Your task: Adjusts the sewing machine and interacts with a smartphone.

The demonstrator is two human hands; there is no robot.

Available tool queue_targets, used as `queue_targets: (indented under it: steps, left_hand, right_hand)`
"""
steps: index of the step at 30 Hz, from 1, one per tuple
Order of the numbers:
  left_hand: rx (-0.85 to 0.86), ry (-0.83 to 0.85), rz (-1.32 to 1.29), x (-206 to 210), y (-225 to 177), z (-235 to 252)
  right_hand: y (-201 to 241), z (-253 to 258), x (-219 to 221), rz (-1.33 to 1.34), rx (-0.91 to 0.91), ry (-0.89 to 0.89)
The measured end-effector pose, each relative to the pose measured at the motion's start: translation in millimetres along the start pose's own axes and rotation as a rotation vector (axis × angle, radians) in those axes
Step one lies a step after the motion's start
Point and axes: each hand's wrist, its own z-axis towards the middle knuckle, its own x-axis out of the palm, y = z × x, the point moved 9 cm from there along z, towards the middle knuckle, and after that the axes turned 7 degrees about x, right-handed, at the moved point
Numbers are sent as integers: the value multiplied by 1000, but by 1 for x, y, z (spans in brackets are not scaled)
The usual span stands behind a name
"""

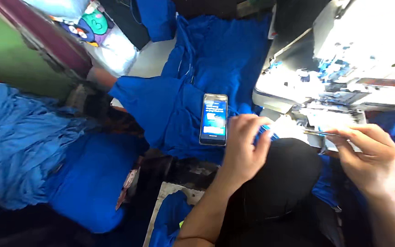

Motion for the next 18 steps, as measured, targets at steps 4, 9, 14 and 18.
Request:
queue_targets:
  steps: [4,9,14,18]
  left_hand:
    - [-162,-58,369,-85,51,-10]
    - [-533,36,209,-98,116,-43]
    - [-583,93,222,-87,128,-47]
    - [-603,105,229,-89,131,-48]
  right_hand:
    - [6,-8,4,38,24,2]
    - [13,-11,16,57,25,17]
    - [11,-11,10,50,35,17]
    - [6,-11,3,43,43,-11]
